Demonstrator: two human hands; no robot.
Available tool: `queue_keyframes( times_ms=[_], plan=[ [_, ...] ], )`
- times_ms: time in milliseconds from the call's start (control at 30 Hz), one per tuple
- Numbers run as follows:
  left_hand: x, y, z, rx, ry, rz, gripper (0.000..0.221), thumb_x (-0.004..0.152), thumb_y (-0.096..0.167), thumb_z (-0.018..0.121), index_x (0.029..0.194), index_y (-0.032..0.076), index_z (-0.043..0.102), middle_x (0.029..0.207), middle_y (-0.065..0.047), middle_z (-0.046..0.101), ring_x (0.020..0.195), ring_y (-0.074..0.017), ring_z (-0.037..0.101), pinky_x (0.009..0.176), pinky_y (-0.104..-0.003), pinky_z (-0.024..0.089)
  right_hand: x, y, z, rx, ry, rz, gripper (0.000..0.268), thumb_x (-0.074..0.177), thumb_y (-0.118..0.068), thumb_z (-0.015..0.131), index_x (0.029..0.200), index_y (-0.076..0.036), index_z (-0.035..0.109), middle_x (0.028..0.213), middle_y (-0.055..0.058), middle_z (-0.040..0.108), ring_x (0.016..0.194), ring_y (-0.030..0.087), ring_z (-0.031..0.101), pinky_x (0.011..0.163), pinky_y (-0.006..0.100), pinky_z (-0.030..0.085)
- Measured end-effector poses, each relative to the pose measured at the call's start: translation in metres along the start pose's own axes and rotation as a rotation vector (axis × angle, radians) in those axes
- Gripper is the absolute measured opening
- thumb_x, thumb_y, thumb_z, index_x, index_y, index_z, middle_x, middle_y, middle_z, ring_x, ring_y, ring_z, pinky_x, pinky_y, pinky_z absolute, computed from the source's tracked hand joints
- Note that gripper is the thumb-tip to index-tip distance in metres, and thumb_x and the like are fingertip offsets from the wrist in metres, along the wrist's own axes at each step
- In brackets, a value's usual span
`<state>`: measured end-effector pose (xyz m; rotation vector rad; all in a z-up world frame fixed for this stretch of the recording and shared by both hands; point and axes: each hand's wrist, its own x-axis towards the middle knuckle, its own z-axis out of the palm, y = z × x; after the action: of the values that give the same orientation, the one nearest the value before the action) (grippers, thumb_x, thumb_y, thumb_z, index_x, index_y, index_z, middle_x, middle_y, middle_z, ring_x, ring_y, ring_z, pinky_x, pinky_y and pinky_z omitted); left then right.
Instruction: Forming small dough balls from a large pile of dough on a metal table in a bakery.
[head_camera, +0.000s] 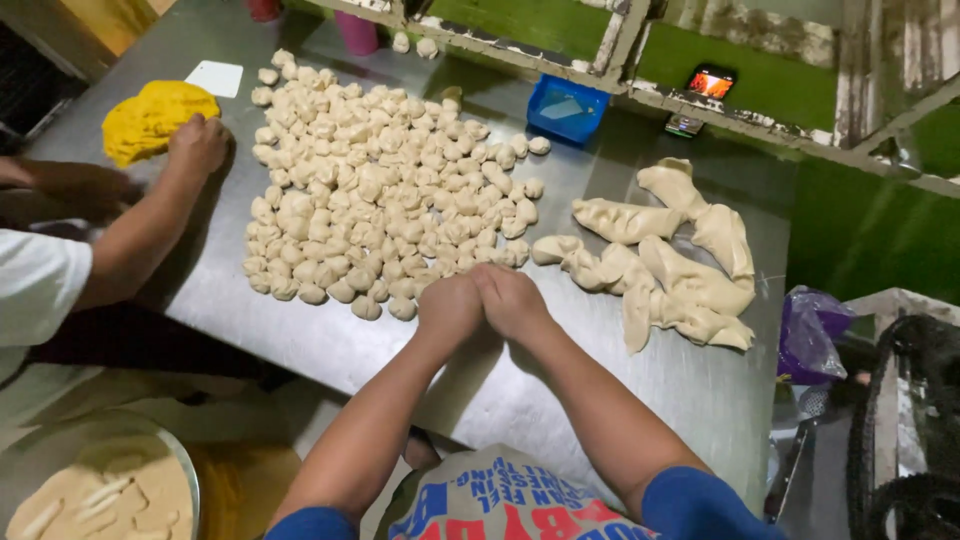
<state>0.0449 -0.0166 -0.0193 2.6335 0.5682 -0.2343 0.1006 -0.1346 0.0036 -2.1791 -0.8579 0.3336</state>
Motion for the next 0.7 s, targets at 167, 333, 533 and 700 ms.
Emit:
queue_keyframes(
  times_ms=[167,333,533,700],
  plan=[
    [0.034,-0.012,-0.022,0.097,-0.062,0.125,0.05,0.097,0.03,0.034,0.102,0.007,0.079,0.095,-0.014,0.078,0.101,-0.0383,0.076,0.088,-0.056,0.059,0.017,-0.012,-0.012,-0.261,-0.189,0.128,0.068,0.105,-0.061,0.027,0.099,-0.011,0.073,0.105,0.02,0.075,0.111,0.042,0.068,0.098,0.056,0.05],
    [0.07,-0.039,-0.088,0.17,-0.049,0.194,0.032,0.089,0.021,0.055,0.096,0.005,0.081,0.091,-0.019,0.078,0.098,-0.0416,0.076,0.084,-0.06,0.059,-0.009,-0.088,-0.012,-0.094,-0.288,-0.404,0.041,0.104,-0.041,0.056,0.077,-0.012,0.067,0.075,0.007,0.072,0.081,0.034,0.071,0.074,0.044,0.06],
    [0.036,-0.038,-0.098,-0.155,-0.251,0.349,0.073,0.084,0.05,0.07,0.132,0.0,0.046,0.121,-0.029,0.064,0.119,-0.0519,0.063,0.099,-0.062,0.052,0.037,-0.051,-0.03,-0.499,0.386,-0.012,0.066,0.108,-0.022,0.057,0.162,0.005,0.029,0.169,0.034,0.011,0.147,0.065,-0.001,0.113,0.081,0.016],
    [0.026,-0.026,-0.12,-0.491,-0.316,0.433,0.074,0.094,0.015,0.058,0.159,0.005,0.025,0.131,-0.04,0.06,0.129,-0.0553,0.055,0.112,-0.062,0.044,0.032,0.004,0.039,-0.037,0.302,0.223,0.028,0.102,-0.047,0.063,0.124,-0.032,0.073,0.102,0.004,0.078,0.11,0.025,0.071,0.092,0.042,0.057]
  ],
)
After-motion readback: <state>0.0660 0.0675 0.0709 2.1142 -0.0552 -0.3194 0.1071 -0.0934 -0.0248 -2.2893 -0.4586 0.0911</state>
